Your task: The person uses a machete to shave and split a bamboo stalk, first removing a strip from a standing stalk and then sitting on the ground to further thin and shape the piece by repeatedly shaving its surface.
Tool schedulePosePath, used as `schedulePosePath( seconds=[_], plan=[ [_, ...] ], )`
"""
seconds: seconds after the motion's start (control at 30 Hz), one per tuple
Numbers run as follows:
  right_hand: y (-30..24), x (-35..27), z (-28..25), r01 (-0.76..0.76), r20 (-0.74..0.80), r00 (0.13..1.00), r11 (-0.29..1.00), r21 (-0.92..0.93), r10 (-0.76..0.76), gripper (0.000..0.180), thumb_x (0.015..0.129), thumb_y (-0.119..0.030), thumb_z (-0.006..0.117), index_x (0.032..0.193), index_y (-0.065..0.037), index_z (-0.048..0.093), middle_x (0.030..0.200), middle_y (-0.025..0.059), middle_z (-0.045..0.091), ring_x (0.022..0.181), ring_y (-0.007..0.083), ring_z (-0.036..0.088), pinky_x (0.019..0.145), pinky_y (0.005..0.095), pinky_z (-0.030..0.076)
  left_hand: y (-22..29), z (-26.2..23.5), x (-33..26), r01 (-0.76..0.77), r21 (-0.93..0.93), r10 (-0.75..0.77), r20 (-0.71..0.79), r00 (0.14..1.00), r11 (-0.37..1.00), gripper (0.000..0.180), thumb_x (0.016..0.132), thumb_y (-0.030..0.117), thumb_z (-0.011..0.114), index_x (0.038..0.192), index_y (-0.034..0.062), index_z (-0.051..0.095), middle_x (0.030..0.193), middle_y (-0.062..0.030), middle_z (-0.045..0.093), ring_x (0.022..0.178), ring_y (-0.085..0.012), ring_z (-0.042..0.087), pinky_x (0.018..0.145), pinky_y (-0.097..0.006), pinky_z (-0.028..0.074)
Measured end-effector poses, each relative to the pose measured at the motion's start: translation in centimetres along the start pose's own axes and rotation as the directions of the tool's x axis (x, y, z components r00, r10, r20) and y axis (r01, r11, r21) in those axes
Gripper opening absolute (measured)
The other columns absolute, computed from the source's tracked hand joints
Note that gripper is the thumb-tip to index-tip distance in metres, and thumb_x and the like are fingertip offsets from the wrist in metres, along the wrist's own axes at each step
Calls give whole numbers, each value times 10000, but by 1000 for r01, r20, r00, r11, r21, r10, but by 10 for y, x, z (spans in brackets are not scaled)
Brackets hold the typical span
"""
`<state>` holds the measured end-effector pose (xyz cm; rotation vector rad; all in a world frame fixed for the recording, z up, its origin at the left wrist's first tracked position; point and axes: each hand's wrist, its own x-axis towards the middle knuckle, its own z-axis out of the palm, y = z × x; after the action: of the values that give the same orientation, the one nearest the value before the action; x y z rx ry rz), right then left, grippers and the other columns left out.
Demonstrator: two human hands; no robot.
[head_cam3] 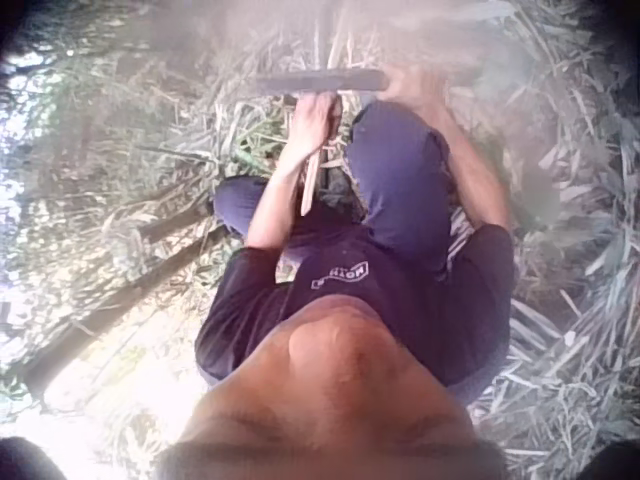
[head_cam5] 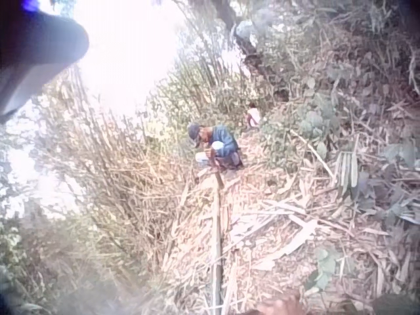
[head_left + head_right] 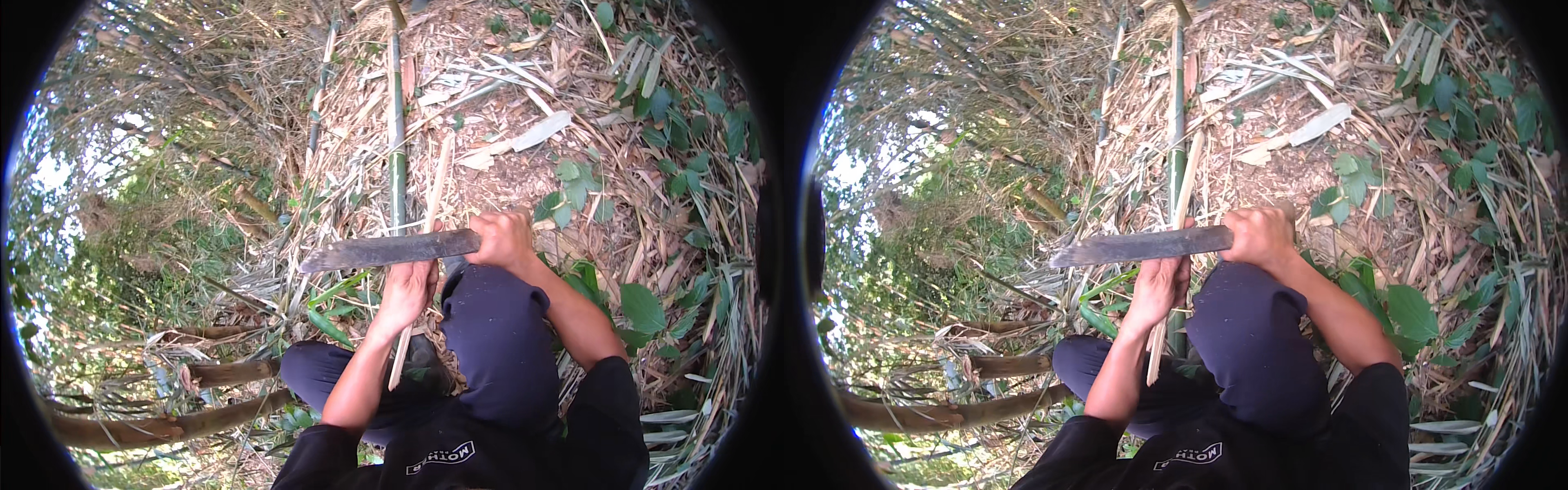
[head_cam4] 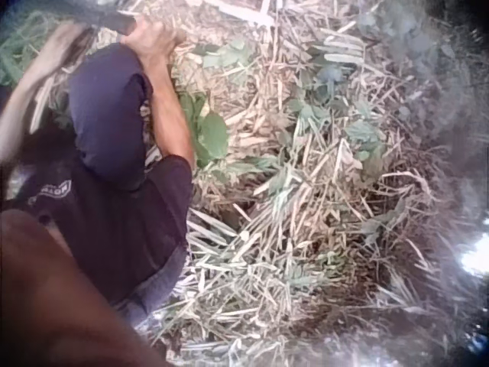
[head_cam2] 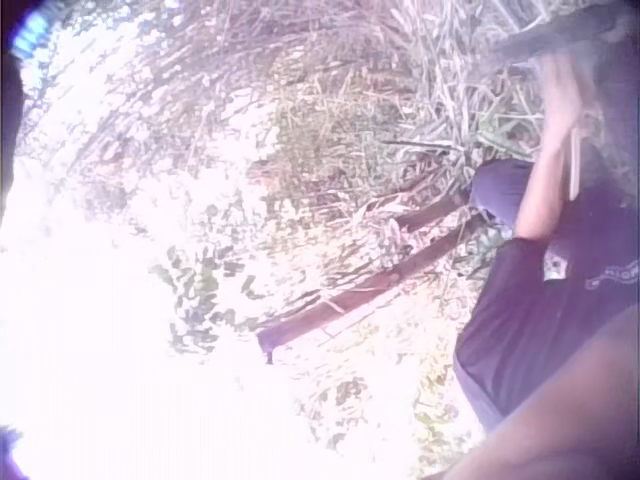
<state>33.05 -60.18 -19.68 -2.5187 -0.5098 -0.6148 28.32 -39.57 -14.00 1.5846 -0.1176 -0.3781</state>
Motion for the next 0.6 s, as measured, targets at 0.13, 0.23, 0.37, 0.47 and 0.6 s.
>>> schedulePosePath(
  seconds=[0.13, 0.23, 0.37, 0.47, 0.6],
  plan=[
    [3, 0, 7, 98, -24, 995, 994, 39, -97, 488, 573, -535, 744, 652, -99, 541, 634, 71, 589, 582, 288, 624, 561, 419, 477, -20, 1, -13, 47, 205, -43, -26, 999, 978, 299, 1051, 295, 432, 1165, 44, 547, 629, 57, 410, 478, -55, 358, 433, -229, 303],
    [8, 2, 9, 192, -74, 979, 980, 53, -188, 581, 598, -632, 708, 641, -86, 518, 612, 75, 563, 575, 282, 612, 568, 408, 471, -33, 2, -36, -84, 302, 102, -44, 994, 949, 266, 1042, 216, 451, 1211, 32, 541, 656, 68, 418, 526, -37, 359, 475, -216, 304],
    [5, -1, -2, 147, -84, 987, 986, 83, -140, 366, 702, -432, 699, 658, -97, 559, 643, 73, 595, 601, 283, 626, 625, 413, 514, -12, 2, -76, -32, 221, 44, -53, 998, 975, 317, 1042, 151, 439, 1337, 41, 480, 711, 81, 420, 549, -15, 346, 491, -202, 284],
    [8, -7, -7, 111, -123, 987, 990, 87, -100, 432, 693, -505, 702, 666, -94, 573, 635, 78, 594, 597, 286, 625, 589, 415, 503, -24, -2, -111, 77, 199, -69, -46, 997, 977, 335, 1023, 78, 430, 1354, 67, 489, 666, 48, 417, 582, -50, 395, 541, -231, 346],
    [2, -1, -14, 142, -123, 984, 984, 104, -129, 452, 677, -532, 726, 642, -107, 574, 612, 75, 591, 579, 281, 630, 564, 404, 501, -8, 1, -131, 197, 27, -195, -58, 979, 980, 344, 1051, 159, 425, 1377, 58, 454, 624, 80, 391, 499, -13, 355, 463, -191, 289]
  ],
)
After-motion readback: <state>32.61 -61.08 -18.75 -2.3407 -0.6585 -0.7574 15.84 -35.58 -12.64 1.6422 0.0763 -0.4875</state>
